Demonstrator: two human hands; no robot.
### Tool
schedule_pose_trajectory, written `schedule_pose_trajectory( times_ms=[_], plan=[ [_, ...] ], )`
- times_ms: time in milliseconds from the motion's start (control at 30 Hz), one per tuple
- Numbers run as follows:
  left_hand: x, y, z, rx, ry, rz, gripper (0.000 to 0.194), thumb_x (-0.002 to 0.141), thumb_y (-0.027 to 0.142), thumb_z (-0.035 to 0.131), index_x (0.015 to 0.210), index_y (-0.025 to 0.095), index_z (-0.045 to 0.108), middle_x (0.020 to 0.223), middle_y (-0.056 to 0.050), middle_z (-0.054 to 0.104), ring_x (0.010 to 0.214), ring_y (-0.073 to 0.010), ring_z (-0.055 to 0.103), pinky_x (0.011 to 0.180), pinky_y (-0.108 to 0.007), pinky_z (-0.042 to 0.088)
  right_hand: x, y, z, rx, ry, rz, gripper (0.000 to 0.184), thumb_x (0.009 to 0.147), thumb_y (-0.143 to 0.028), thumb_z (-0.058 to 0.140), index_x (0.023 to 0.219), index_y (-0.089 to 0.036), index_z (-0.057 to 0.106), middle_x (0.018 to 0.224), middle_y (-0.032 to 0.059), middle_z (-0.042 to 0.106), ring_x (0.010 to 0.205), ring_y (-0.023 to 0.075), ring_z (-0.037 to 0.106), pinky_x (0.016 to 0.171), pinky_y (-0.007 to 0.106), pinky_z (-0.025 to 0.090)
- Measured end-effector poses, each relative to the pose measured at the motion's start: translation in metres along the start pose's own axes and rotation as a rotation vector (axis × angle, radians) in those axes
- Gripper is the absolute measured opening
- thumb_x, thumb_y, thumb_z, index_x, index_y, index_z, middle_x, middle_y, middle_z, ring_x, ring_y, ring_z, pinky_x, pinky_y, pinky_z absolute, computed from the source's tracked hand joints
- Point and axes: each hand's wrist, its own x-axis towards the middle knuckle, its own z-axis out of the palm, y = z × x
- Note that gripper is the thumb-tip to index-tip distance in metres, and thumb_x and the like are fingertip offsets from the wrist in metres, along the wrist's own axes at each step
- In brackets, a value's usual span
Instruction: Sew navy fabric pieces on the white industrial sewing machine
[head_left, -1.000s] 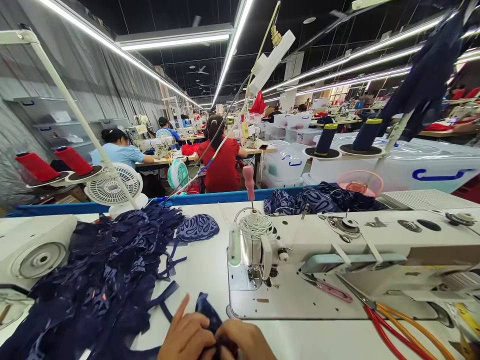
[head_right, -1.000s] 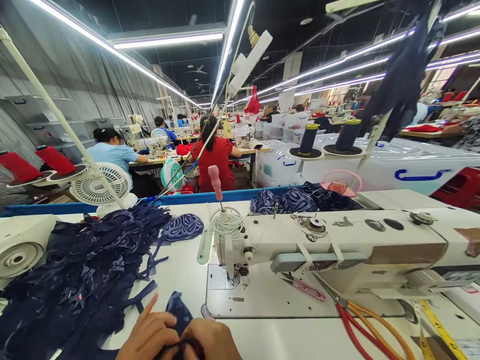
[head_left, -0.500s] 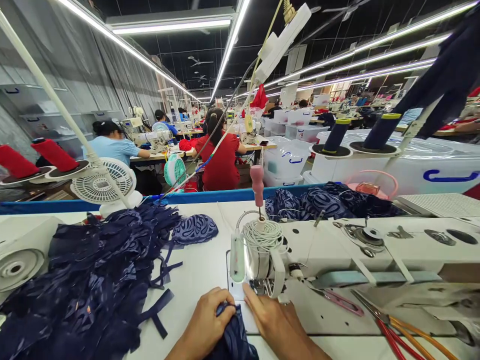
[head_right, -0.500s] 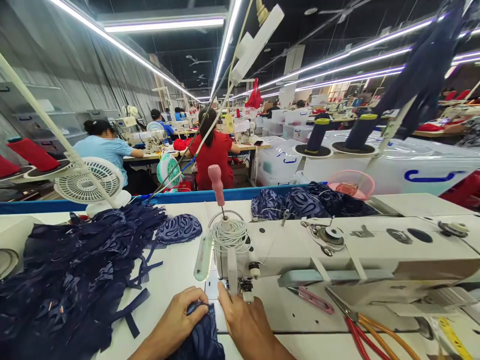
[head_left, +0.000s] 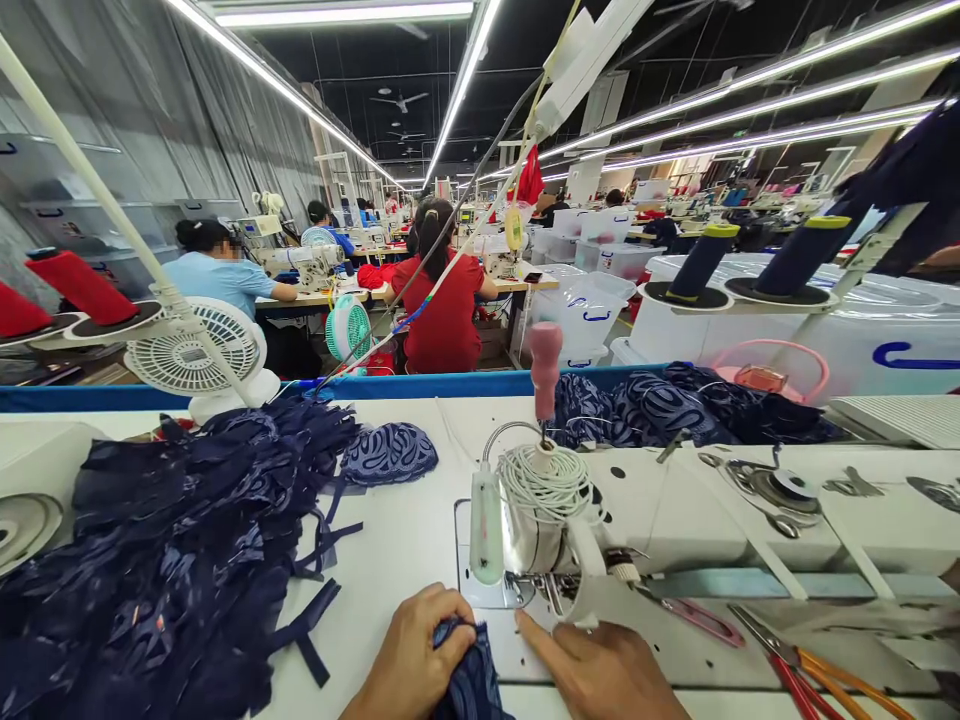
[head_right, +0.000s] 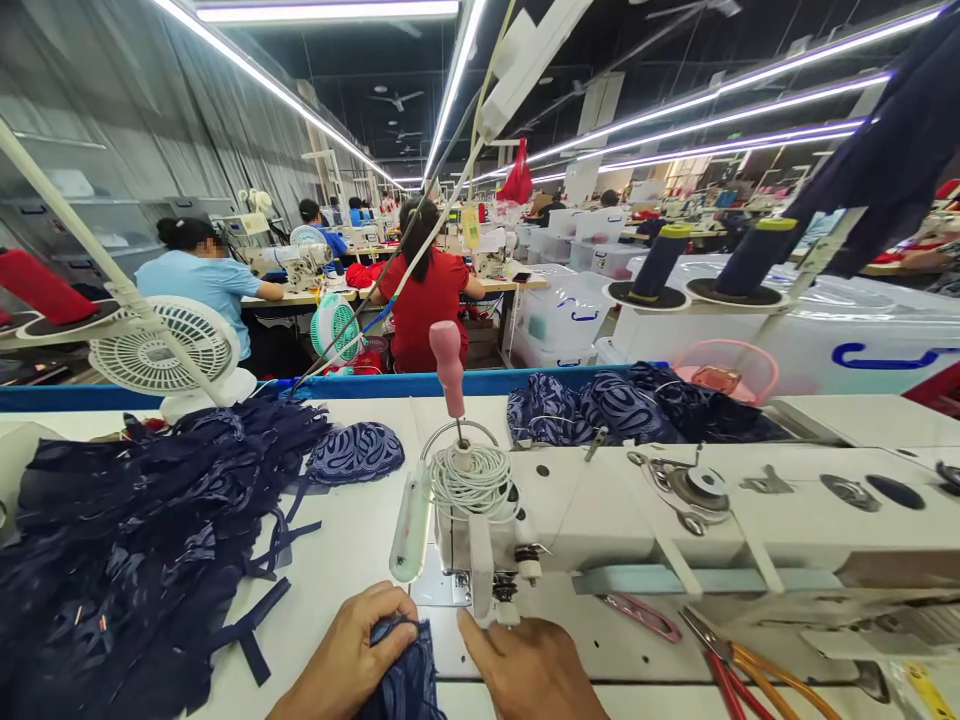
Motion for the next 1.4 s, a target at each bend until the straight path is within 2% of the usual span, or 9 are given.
schedule_pose_trajectory(
  times_ms=[100, 333, 567, 700, 800, 967, 1100, 1233, 1400],
  plan=[
    [-0.001, 0.001, 0.000, 0.006, -0.002, -0.005, 0.015, 0.084, 0.026, 0.054, 0.081, 0.019, 0.067, 0.079, -0.002, 0.060, 0.075, -0.0175, 0.057, 0.069, -0.025, 0.038, 0.023, 0.002, 0.001, -0.065, 0.028, 0.049, 0.075, 0.067, 0.010, 0.038, 0.133, -0.024, 0.048, 0.082, 0.0022, 0.073, 0.063, 0.0203, 0.066, 0.061, 0.030, 0.042],
    [0.000, -0.003, 0.001, -0.010, 0.015, -0.007, 0.016, 0.084, 0.028, 0.053, 0.080, 0.019, 0.065, 0.080, -0.001, 0.060, 0.077, -0.0175, 0.056, 0.070, -0.025, 0.037, 0.025, 0.004, 0.014, -0.030, -0.005, 0.075, 0.039, 0.083, 0.002, 0.041, 0.100, -0.025, 0.063, 0.081, 0.0050, 0.071, 0.060, 0.0207, 0.063, 0.061, 0.030, 0.045],
    [0.001, 0.012, 0.003, -0.101, 0.015, -0.040, 0.011, 0.080, 0.026, 0.054, 0.078, 0.019, 0.064, 0.078, 0.000, 0.061, 0.078, -0.0172, 0.056, 0.071, -0.024, 0.037, 0.001, 0.010, -0.009, 0.551, -0.059, 0.380, 0.030, 0.100, -0.028, 0.036, 0.102, -0.023, 0.066, 0.095, 0.0057, 0.074, 0.086, 0.0210, 0.070, 0.078, 0.028, 0.052],
    [0.007, 0.018, 0.014, -0.133, -0.013, 0.016, 0.012, 0.080, 0.026, 0.056, 0.077, 0.019, 0.065, 0.079, 0.000, 0.063, 0.078, -0.0176, 0.057, 0.072, -0.024, 0.039, 0.020, -0.004, -0.012, 0.915, -0.247, 0.569, 0.029, 0.093, -0.041, 0.046, 0.087, -0.021, 0.066, 0.069, -0.0002, 0.065, 0.064, 0.0166, 0.062, 0.061, 0.024, 0.048],
    [0.010, 0.021, 0.020, -0.148, -0.028, 0.029, 0.016, 0.081, 0.029, 0.056, 0.081, 0.018, 0.068, 0.084, -0.002, 0.067, 0.083, -0.0191, 0.061, 0.075, -0.025, 0.042, 0.032, -0.009, -0.005, 1.001, -0.210, 0.585, 0.026, 0.089, -0.038, 0.046, 0.087, -0.020, 0.064, 0.063, -0.0043, 0.053, 0.056, 0.0123, 0.053, 0.052, 0.020, 0.040],
    [0.018, 0.025, 0.024, -0.045, 0.000, -0.050, 0.015, 0.080, 0.028, 0.055, 0.076, 0.019, 0.067, 0.079, -0.001, 0.068, 0.079, -0.0187, 0.063, 0.073, -0.024, 0.043, 0.035, -0.006, 0.010, 0.892, -0.114, 0.617, 0.025, 0.088, -0.032, 0.042, 0.074, -0.019, 0.058, 0.056, -0.0053, 0.046, 0.051, 0.0114, 0.049, 0.048, 0.020, 0.037],
    [0.028, 0.023, 0.030, 0.057, 0.073, -0.116, 0.010, 0.080, 0.024, 0.056, 0.078, 0.019, 0.064, 0.079, -0.002, 0.068, 0.077, -0.0195, 0.063, 0.071, -0.025, 0.041, 0.028, -0.003, 0.017, 0.690, -0.031, 0.582, 0.028, 0.090, -0.029, 0.043, 0.077, -0.019, 0.065, 0.060, 0.0004, 0.060, 0.056, 0.0169, 0.058, 0.058, 0.026, 0.043],
    [0.036, 0.019, 0.033, 0.153, 0.117, -0.155, 0.006, 0.078, 0.023, 0.059, 0.080, 0.021, 0.064, 0.081, -0.002, 0.069, 0.078, -0.0199, 0.064, 0.070, -0.025, 0.040, 0.010, -0.005, 0.024, 0.526, 0.059, 0.451, 0.032, 0.096, -0.033, 0.041, 0.099, -0.022, 0.070, 0.090, 0.0099, 0.073, 0.079, 0.0266, 0.068, 0.072, 0.036, 0.048],
    [0.038, 0.017, 0.031, 0.194, 0.102, -0.146, 0.009, 0.079, 0.027, 0.060, 0.082, 0.022, 0.066, 0.084, -0.001, 0.072, 0.080, -0.0190, 0.066, 0.071, -0.023, 0.043, -0.009, -0.005, 0.030, 0.157, 0.210, 0.164, 0.028, 0.101, -0.028, 0.043, 0.115, -0.026, 0.067, 0.097, 0.0070, 0.073, 0.083, 0.0219, 0.069, 0.074, 0.032, 0.050]
  ],
)
